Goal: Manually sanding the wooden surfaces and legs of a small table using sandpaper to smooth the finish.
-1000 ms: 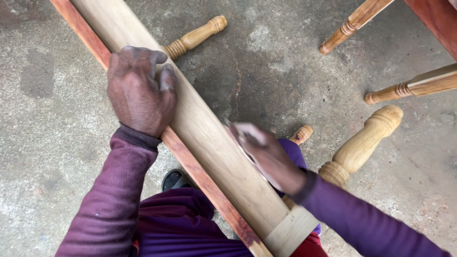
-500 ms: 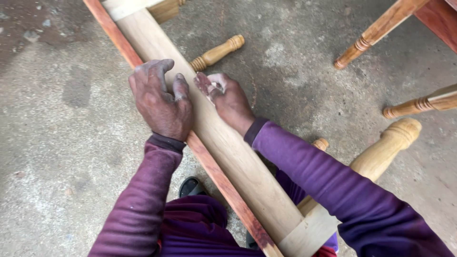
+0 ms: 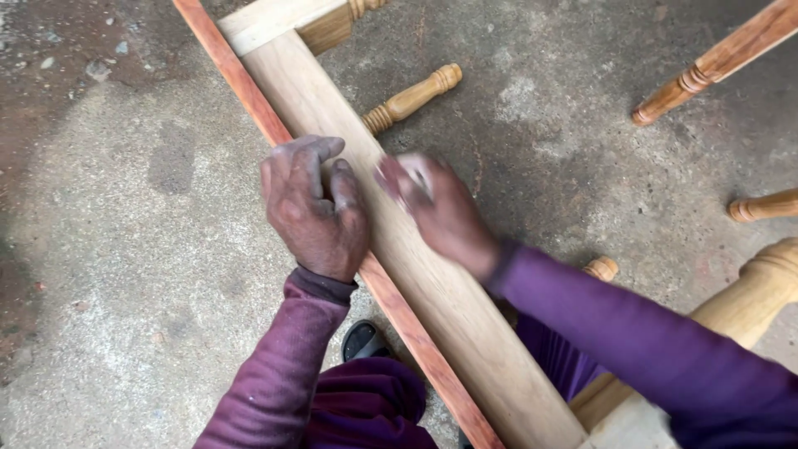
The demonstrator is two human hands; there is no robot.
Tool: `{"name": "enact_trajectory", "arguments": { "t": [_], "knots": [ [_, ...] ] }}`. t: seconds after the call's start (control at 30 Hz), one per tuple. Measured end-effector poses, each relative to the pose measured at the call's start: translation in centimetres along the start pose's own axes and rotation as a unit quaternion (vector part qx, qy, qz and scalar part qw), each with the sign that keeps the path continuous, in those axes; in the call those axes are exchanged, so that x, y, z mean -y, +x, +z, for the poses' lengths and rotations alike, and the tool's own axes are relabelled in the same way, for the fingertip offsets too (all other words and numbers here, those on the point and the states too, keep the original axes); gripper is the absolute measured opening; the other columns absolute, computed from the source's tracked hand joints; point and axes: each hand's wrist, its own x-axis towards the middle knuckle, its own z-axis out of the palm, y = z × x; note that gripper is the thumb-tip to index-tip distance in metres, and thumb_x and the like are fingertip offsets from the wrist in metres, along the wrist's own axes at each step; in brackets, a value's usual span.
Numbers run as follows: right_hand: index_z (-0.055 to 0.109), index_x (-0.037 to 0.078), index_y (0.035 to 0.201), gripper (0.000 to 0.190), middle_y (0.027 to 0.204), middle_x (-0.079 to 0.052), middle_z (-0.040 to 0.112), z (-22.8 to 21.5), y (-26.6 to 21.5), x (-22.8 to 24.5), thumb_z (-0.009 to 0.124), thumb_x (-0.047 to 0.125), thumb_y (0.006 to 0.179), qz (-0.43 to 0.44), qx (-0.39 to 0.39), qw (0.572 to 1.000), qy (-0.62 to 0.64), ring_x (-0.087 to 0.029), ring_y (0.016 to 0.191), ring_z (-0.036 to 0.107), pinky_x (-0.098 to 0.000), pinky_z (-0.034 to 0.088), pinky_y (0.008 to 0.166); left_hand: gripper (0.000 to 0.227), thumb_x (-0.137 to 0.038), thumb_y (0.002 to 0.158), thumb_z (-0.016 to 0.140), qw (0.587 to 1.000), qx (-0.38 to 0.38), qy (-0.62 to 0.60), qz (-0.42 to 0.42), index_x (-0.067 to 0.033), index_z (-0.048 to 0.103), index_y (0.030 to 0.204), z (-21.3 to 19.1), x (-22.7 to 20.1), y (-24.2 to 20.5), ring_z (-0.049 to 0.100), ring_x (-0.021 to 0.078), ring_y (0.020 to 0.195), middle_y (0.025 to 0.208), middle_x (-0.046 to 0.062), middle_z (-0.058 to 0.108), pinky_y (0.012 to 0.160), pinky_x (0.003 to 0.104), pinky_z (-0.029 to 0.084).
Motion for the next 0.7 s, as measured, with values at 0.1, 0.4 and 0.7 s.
{"name": "enact_trajectory", "arguments": {
  "t": [0.1, 0.4, 0.7],
  "knots": [
    [0.063, 0.004, 0.126, 0.03, 0.112, -0.013, 0.073, 1.8, 9.8, -2.0, 0.05, 0.021, 0.106, 0.084, -0.028, 0.99, -0.109, -0.021, 0.099, 0.073, -0.0371, 0.059, 0.085, 0.023, 0.005, 0.091, 0.065, 1.0, -0.003, 0.017, 0.009, -0.008, 0.069, 0.109, -0.1, 0.5, -0.1, 0.061, 0.0243, 0.104, 0.109, 0.008, 0.067, 0.096, 0.04, 0.053],
    [0.055, 0.001, 0.141, 0.043, 0.114, -0.02, 0.07, 0.9, 6.9, -0.6, 0.039, 0.026, 0.11, -0.057, 0.016, 0.986, -0.154, -0.028, 0.1, 0.072, -0.043, 0.06, 0.086, 0.023, 0.004, 0.086, 0.063, 1.0, 0.008, -0.025, 0.011, -0.0084, 0.067, 0.104, -0.5, 0.0, 0.4, 0.061, 0.0249, 0.101, 0.107, 0.009, 0.066, 0.094, 0.04, 0.052],
    [0.069, 0.004, 0.118, 0.059, 0.055, -0.003, 0.049, 1.8, 8.7, 0.0, 0.03, 0.047, 0.109, 0.072, 0.034, 0.977, -0.198, -0.017, 0.042, 0.046, -0.0418, 0.044, 0.042, 0.025, 0.003, 0.085, 0.064, 1.0, 0.002, -0.022, -0.012, -0.0102, 0.069, 0.105, -0.2, 0.0, 0.3, 0.061, 0.0244, 0.101, 0.106, 0.007, 0.066, 0.095, 0.039, 0.051]
  ]
}}
